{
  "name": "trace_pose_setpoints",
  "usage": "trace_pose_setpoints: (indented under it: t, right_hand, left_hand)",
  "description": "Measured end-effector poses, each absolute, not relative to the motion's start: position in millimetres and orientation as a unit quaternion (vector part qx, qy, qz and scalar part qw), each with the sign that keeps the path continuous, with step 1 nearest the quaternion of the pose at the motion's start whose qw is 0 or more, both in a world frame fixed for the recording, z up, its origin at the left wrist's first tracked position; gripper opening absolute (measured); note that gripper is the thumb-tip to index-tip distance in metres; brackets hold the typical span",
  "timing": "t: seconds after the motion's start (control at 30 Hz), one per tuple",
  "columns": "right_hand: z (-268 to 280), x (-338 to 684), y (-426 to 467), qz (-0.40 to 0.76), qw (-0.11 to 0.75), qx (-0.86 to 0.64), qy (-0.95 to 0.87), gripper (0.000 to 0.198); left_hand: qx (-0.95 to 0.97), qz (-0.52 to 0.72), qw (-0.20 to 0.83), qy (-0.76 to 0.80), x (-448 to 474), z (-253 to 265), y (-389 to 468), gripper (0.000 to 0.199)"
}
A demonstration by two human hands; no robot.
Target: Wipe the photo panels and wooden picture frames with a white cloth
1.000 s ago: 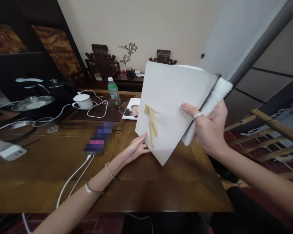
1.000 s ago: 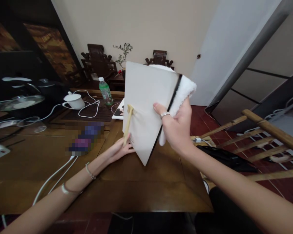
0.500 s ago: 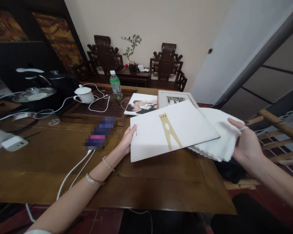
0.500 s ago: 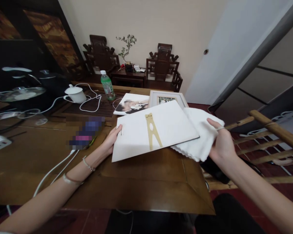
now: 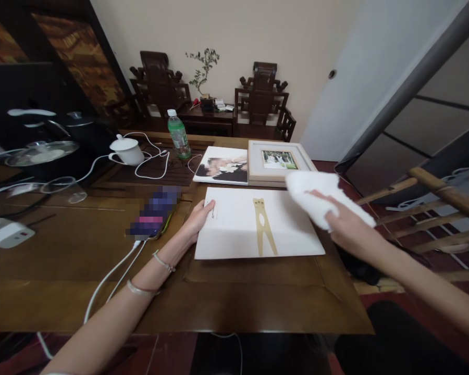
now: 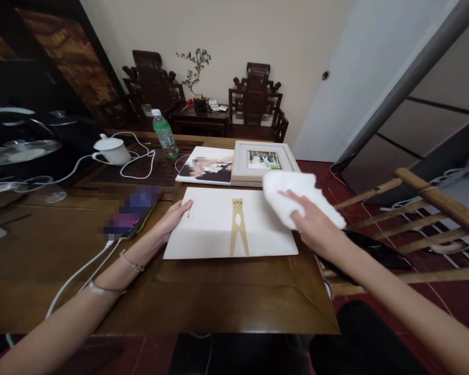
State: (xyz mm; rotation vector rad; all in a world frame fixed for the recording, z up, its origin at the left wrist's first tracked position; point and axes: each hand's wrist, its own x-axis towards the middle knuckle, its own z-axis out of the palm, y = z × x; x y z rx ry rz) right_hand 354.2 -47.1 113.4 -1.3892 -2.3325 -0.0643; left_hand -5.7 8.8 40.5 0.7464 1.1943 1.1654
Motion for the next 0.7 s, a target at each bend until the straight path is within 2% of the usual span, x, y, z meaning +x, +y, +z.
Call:
trace_pose_setpoints:
  t: [0.13,0.3,0.5,0.57,0.7]
  right_hand:
    - [84.7,326.1,-59.9,0.022,0.081,-0.395,-0.915,0.025]
    - [73.0,316.9,-64.7,-0.016,0.060,-0.374,-0.925,0.034]
    - [65.8,318.0,-60.7,-0.040,0.060,-0.371,-0.926,0.042]
    - [62.0,317.4,-57.9,-0.041,0.060,-0.367,-0.927,0.042]
    - [57.2,315.1,-53.2,-0.043,0.052,-0.364,-0.929,0.044]
  left_hand:
    - [0.328,0.508,0.601,0.523,-5.8,39.1,9.9,0.025]
    - [0.341,0.498,0.593,0.533,-6.7,36.3,11.6,0.033]
    - [0.432,0.464,0.514,0.577,-5.0,39.1,10.4,0.047]
    - [0.493,0.425,0.456,0.607,-6.7,41.4,9.1,0.055]
    - [0.609,0.339,0.245,0.673,-10.7,44.3,5.8,0.066]
